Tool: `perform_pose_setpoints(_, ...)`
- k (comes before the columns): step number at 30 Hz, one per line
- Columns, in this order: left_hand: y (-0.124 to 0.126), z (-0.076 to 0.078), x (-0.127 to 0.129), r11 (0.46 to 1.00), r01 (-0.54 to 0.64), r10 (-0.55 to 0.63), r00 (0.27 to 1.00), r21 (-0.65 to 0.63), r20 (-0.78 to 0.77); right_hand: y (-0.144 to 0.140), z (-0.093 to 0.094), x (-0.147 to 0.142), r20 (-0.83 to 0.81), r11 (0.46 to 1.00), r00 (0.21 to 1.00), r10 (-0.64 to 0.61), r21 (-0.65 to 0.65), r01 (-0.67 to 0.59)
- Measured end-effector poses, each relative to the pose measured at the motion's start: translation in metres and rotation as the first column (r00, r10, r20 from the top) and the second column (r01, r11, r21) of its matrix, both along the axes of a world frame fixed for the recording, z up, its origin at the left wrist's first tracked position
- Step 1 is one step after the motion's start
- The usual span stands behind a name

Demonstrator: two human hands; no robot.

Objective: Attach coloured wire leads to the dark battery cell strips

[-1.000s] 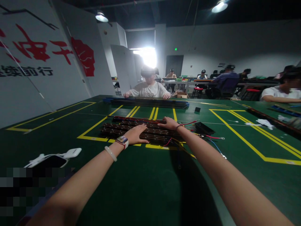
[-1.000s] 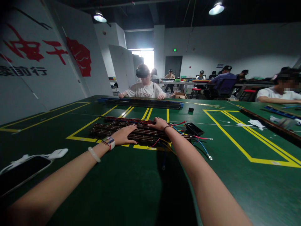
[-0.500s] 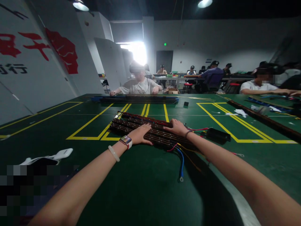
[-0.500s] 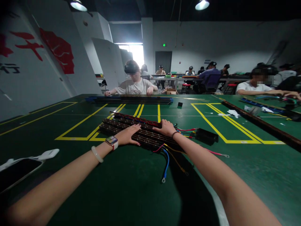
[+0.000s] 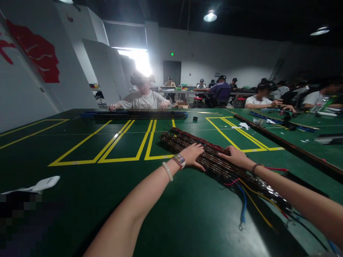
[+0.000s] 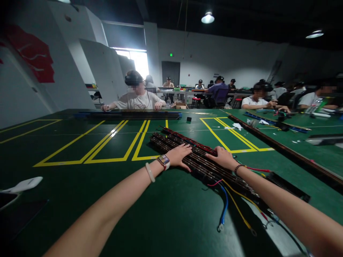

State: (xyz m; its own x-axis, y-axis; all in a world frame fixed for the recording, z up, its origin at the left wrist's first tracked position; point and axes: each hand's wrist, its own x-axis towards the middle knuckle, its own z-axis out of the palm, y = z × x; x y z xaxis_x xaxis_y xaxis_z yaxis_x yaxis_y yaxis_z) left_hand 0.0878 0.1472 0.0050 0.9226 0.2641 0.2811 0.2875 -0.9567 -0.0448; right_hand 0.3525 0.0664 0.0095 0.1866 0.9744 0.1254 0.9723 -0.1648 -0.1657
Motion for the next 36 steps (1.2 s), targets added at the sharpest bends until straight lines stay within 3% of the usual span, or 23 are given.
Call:
perform_pose_setpoints(4, -0.024, 0.003, 0.03, 0.993, -0.112, 0.108, 0.991, 0.043, 0.083, -0.019, 0.011, 0.021, 0.158, 0.998, 0.986, -0.053, 0.033, 0.048)
perform_pose_setpoints(6, -0.038, 0.003, 0.03, 0.986, -0.167, 0.165, 0.979, 0.015, 0.12, -0.026, 0.018, 0.012, 0.232, 0.992, 0.973, 0.018, 0.12, -0.047)
perform_pose_setpoints(8, -0.051, 0.004, 0.02, 0.982, -0.19, 0.19, 0.971, -0.014, 0.143, -0.031, 0.023, -0.009, 0.283, 0.957, 0.942, 0.183, 0.166, -0.236)
perform_pose_setpoints(10, -0.062, 0.008, -0.001, 0.974, -0.222, 0.225, 0.959, -0.036, 0.172, -0.034, 0.026, -0.038, 0.331, 0.873, 0.858, 0.394, 0.156, -0.461)
perform_pose_setpoints(13, -0.076, 0.016, -0.046, 0.95, -0.306, 0.312, 0.921, -0.064, 0.234, -0.032, 0.023, -0.081, 0.402, 0.678, 0.646, 0.648, 0.079, -0.73)
perform_pose_setpoints(15, -0.083, 0.02, -0.081, 0.926, -0.367, 0.376, 0.888, -0.087, 0.263, -0.024, 0.017, -0.103, 0.439, 0.582, 0.531, 0.725, 0.024, -0.813)
perform_pose_setpoints(17, -0.089, 0.02, -0.114, 0.896, -0.43, 0.444, 0.851, -0.113, 0.281, -0.011, 0.011, -0.114, 0.473, 0.547, 0.479, 0.739, -0.009, -0.837)
perform_pose_setpoints(21, -0.097, 0.009, -0.167, 0.831, -0.543, 0.552, 0.775, -0.123, 0.307, 0.011, -0.002, -0.118, 0.547, 0.558, 0.449, 0.707, -0.041, -0.829)
perform_pose_setpoints(24, -0.097, 0.003, -0.188, 0.811, -0.575, 0.576, 0.755, -0.107, 0.314, 0.015, -0.009, -0.114, 0.594, 0.581, 0.453, 0.665, -0.03, -0.813)
perform_pose_setpoints(31, -0.092, 0.001, -0.204, 0.83, -0.557, 0.538, 0.779, -0.039, 0.322, 0.016, -0.021, -0.105, 0.637, 0.657, 0.499, 0.587, -0.014, -0.754)
perform_pose_setpoints(36, -0.093, -0.002, -0.209, 0.82, -0.568, 0.561, 0.769, -0.076, 0.307, 0.032, -0.024, -0.088, 0.651, 0.714, 0.532, 0.542, -0.024, -0.699)
